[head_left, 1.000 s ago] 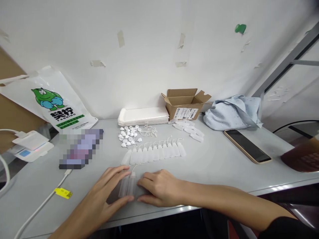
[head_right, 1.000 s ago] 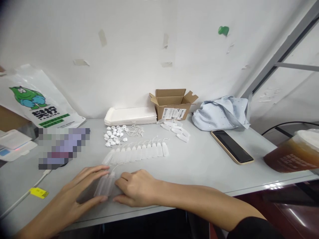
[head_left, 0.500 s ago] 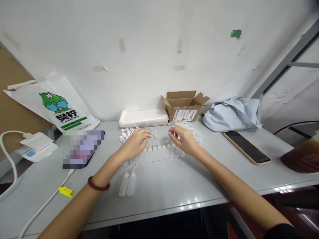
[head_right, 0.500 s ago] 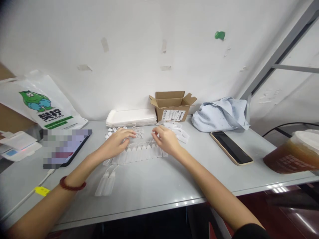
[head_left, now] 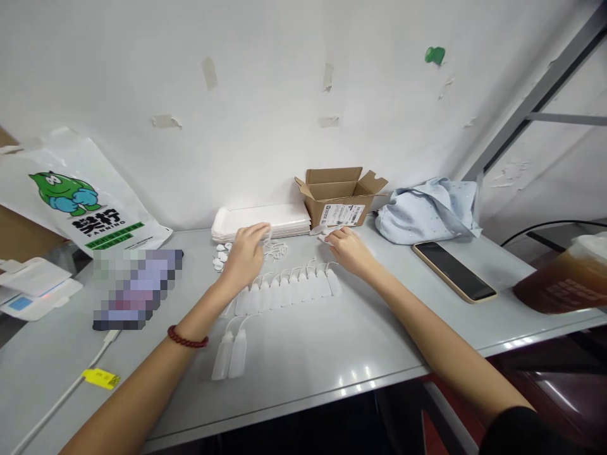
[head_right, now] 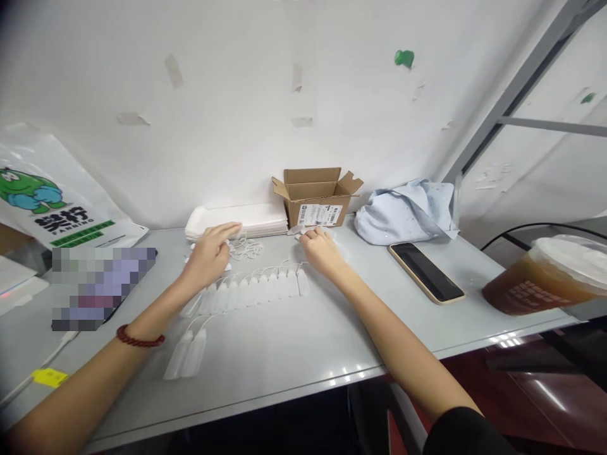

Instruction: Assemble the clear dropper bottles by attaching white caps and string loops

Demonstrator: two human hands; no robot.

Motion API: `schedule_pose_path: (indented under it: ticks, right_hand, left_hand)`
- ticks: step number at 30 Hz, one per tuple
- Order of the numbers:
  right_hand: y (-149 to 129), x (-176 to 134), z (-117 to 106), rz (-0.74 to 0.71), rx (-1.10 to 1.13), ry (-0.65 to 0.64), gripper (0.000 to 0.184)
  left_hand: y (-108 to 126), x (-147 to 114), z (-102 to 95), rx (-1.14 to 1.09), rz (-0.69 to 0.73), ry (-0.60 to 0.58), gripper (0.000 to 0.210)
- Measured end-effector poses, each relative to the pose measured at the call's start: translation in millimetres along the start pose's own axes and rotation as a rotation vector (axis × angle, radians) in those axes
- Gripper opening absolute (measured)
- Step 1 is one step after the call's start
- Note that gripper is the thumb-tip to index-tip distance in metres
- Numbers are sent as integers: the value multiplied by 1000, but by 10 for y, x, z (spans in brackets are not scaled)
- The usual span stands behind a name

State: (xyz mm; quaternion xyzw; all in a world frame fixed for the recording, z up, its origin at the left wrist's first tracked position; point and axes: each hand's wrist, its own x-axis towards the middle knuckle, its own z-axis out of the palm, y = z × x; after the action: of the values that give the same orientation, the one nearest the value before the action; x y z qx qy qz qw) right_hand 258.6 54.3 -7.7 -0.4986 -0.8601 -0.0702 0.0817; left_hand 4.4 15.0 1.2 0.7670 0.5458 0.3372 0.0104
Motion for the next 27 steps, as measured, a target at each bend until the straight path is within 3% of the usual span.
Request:
schedule_pose_path:
  ticks: [3, 10, 15, 22, 27]
  right_hand:
    - [10, 4, 29, 7, -12, -10, 30]
    - [1, 16, 30, 16, -7, -13, 27]
    - [-29, 24, 58, 51, -12, -7, 28]
    - [-41, 45, 189, 132, -23, -32, 28]
    - [-61, 39, 166, 195, -29, -42, 25]
  left_hand:
    - [-34, -127, -138, -102, -172, 132, 50]
    - [68, -211, -323, -303, -435, 222, 29]
    - [208, -220, -344, -384, -448, 194, 20]
    - [298, -258, -318, -583, -576, 90, 31]
    - [328, -257, -316, -641, -583, 81, 26]
